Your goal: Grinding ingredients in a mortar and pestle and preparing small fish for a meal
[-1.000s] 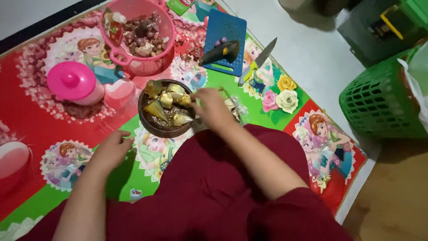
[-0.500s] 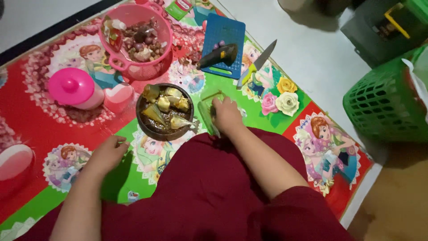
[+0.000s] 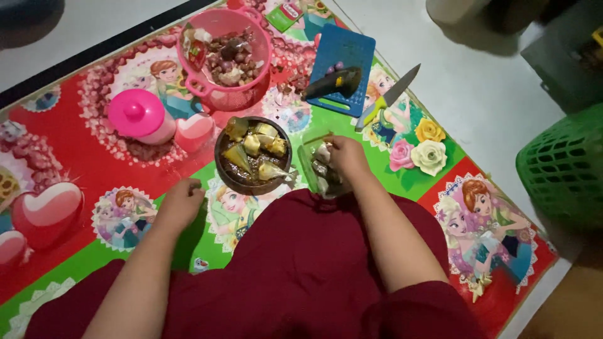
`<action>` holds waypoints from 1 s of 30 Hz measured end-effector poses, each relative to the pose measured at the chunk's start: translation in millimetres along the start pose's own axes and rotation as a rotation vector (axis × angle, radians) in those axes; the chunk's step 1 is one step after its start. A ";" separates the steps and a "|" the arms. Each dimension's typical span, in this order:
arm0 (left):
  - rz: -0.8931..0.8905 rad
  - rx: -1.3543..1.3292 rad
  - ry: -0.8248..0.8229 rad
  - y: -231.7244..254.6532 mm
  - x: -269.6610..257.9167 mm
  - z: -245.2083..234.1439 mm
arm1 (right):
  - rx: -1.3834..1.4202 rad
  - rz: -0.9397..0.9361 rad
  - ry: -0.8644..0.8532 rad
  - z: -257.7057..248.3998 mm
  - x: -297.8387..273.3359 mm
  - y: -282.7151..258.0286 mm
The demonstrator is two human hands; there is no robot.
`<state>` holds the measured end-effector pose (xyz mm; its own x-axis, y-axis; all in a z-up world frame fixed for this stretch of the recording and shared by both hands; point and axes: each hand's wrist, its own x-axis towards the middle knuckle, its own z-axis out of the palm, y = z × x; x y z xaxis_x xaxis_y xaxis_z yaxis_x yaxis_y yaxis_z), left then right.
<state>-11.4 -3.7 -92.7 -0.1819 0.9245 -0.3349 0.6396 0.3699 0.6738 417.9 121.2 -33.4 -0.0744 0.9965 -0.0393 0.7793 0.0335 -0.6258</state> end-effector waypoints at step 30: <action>-0.357 0.479 0.885 64.1 -26.0 70.4 | 0.172 -0.155 -0.077 7.5 0.4 -145.6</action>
<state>86.9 -10.4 -87.1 -0.7716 0.5781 0.2654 0.6335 0.7362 0.2380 299.7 116.1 51.9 -0.2374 0.9713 0.0119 0.6377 0.1650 -0.7524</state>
